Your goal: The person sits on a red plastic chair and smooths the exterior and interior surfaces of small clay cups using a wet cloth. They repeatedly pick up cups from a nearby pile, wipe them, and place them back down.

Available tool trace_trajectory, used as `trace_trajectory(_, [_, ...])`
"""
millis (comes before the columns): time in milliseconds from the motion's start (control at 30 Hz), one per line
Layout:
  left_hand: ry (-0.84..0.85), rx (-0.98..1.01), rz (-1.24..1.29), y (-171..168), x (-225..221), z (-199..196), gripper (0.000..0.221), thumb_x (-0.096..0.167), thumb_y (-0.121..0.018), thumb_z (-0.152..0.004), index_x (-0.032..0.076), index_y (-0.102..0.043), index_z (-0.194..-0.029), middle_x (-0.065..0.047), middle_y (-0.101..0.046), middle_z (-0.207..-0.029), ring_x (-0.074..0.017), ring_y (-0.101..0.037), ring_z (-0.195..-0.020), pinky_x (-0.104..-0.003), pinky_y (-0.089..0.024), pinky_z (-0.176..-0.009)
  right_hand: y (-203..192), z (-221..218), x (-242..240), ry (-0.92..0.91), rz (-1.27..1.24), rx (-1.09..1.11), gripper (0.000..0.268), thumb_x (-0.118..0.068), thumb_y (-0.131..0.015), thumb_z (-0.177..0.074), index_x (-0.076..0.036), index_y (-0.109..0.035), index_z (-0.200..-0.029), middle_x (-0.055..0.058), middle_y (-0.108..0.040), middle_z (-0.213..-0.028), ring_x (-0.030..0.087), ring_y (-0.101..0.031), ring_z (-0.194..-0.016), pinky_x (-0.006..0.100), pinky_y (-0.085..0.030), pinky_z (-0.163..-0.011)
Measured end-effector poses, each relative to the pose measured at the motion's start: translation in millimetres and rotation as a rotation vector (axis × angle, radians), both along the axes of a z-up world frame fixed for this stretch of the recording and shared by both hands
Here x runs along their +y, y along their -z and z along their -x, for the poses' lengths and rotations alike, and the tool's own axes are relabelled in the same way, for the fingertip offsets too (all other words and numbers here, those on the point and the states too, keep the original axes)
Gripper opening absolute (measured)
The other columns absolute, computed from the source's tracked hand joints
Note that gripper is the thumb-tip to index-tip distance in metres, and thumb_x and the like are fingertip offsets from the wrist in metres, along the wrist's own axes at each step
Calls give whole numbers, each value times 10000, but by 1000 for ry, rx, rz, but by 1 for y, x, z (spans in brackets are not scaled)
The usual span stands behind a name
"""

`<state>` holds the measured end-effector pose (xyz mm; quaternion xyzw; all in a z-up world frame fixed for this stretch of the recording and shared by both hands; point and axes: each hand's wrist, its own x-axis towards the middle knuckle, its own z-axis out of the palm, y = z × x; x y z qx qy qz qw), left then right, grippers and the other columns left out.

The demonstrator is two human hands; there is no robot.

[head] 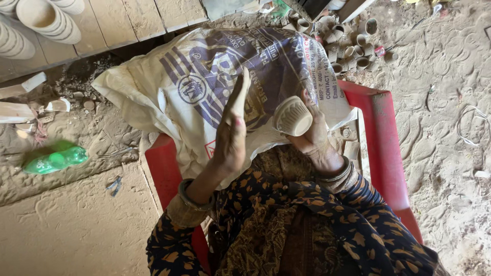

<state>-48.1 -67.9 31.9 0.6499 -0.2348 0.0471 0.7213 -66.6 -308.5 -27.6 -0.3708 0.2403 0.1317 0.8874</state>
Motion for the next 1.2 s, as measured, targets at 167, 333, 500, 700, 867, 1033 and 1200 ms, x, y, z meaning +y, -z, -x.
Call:
trace_trajectory(167, [-292,-602,-469,0,-32,27,524,383,-327,-1165,33,-406,-1548,-194,-294,-1640,-357,-279,-1566,-547,-149,-1366,12,-4,4,-33,-72,-143,628,-597,-513,-1042,-42,-546,-1333,177,-588,-1240,297,-598,-1169,501,-530,-1017])
trace_trajectory(333, [-296,-513,-435,14,-48,23,519,365,-385,-1141,56,-419,-1556,-169,-313,-1676,-337,-314,-1581,-519,-200,-1329,23,20,23,-217,690,-537,592,-542,-492,-1073,-29,-525,-1367,189,-584,-1279,281,-613,-1170,473,-536,-1007])
trace_trajectory(500, [-304,-409,-502,43,-45,17,538,326,-377,-1118,13,-428,-1553,-189,-272,-1692,-358,-249,-1610,-553,-157,-1364,38,22,18,-191,815,-568,558,-487,-471,-1103,-16,-504,-1401,202,-580,-1319,265,-627,-1171,444,-542,-997])
trace_trajectory(700, [-438,-610,-552,48,-71,20,486,402,-409,-1136,144,-455,-1545,-60,-218,-1722,-259,-168,-1626,-525,-83,-1385,43,6,0,-36,664,-456,519,-421,-446,-1139,0,-478,-1441,216,-575,-1366,246,-645,-1172,410,-549,-986])
trace_trajectory(867, [-237,-237,135,28,-40,-8,525,483,-385,-1166,232,-414,-1626,48,-300,-1727,-145,-279,-1628,-324,-263,-1324,28,4,10,-49,734,-252,535,-411,-400,-1107,-68,-416,-1518,132,-574,-1442,192,-678,-1221,361,-580,-1021])
trace_trajectory(1033, [-63,-56,-95,15,-3,-7,617,473,-198,-1205,97,-224,-1695,-160,-129,-1756,-317,-88,-1643,-440,-92,-1382,3,-10,11,13,-191,-52,404,-407,-536,-1134,-15,-574,-1221,157,-659,-1060,286,-678,-996,458,-608,-877])
trace_trajectory(1200, [-212,-363,-510,17,-25,18,583,447,-174,-1161,117,-323,-1619,-150,-289,-1655,-313,-261,-1564,-440,-169,-1339,8,-11,10,6,-134,-82,442,-455,-495,-992,-79,-588,-1206,136,-658,-1061,264,-683,-1002,461,-641,-852])
